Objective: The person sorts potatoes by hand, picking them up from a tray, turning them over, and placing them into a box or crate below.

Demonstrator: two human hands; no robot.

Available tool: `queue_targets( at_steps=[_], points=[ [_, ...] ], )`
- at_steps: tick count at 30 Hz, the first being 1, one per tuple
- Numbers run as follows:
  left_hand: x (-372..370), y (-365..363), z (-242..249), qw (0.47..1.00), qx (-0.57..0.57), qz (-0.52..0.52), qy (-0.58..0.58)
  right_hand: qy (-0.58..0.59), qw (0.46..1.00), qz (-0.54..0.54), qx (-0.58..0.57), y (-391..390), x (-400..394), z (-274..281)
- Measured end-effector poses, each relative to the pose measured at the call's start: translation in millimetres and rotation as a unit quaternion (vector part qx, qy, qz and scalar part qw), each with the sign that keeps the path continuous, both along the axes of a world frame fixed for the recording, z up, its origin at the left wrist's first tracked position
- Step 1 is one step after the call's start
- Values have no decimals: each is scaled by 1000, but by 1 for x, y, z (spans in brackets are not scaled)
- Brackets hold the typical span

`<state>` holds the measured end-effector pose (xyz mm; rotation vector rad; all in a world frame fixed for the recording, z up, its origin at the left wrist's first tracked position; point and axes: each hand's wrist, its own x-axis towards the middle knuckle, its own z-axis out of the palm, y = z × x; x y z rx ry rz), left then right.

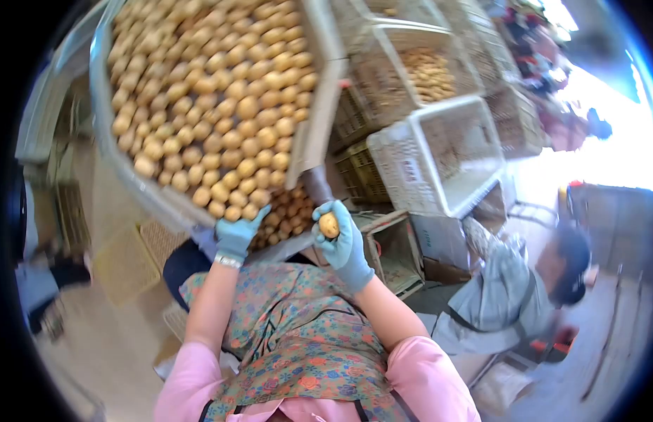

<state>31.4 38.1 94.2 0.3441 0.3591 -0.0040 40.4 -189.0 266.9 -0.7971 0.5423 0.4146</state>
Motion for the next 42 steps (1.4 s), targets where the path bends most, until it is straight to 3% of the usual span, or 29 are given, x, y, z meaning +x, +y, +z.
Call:
queue_targets(
  at_steps=[2, 6, 8, 11, 13, 15, 16, 18, 20, 21, 24, 32, 37, 39, 42],
  points=[
    [-1, 9, -12, 998, -63, -23, 0, -14, 994, -101, -48, -50, 6, 5],
    [5, 24, -40, 987, -138, -76, 25, -102, 970, -213, 57, -149, -7, 20],
    [19, 29, -41, 984, -135, -114, 20, -162, 951, -260, 41, -180, -18, 18],
    [51, 40, -36, 932, -231, -95, 264, -232, 919, -316, 53, -219, -25, 7],
    [59, 53, -26, 859, -271, -57, 432, -226, 913, -338, -42, -240, -27, -5],
    [49, 36, -10, 875, -244, -19, 418, -282, 894, -347, -24, -273, -30, -43],
    [51, 15, 43, 874, -200, 17, 443, -276, 888, -368, -4, -284, -32, -49],
    [49, 15, 45, 883, -183, 21, 432, -274, 875, -398, 21, -296, -30, -55],
    [48, 19, 35, 889, -169, 12, 426, -292, 810, -489, 143, -309, -22, -62],
    [48, 22, 31, 890, -165, 11, 424, -295, 807, -491, 144, -316, -18, -67],
    [49, 26, 28, 893, -158, 12, 421, -330, 729, -567, 194, -339, 0, -86],
    [53, 28, 21, 897, -158, 15, 412, -319, 673, -581, 329, -402, 28, -112],
    [58, 25, 21, 897, -151, 11, 416, -348, 667, -599, 275, -421, 46, -98],
    [61, 23, 22, 897, -145, 10, 417, -322, 651, -594, 347, -440, 53, -110],
    [63, 24, 19, 897, -138, 9, 420, -338, 643, -626, 284, -451, 65, -115]
  ],
)
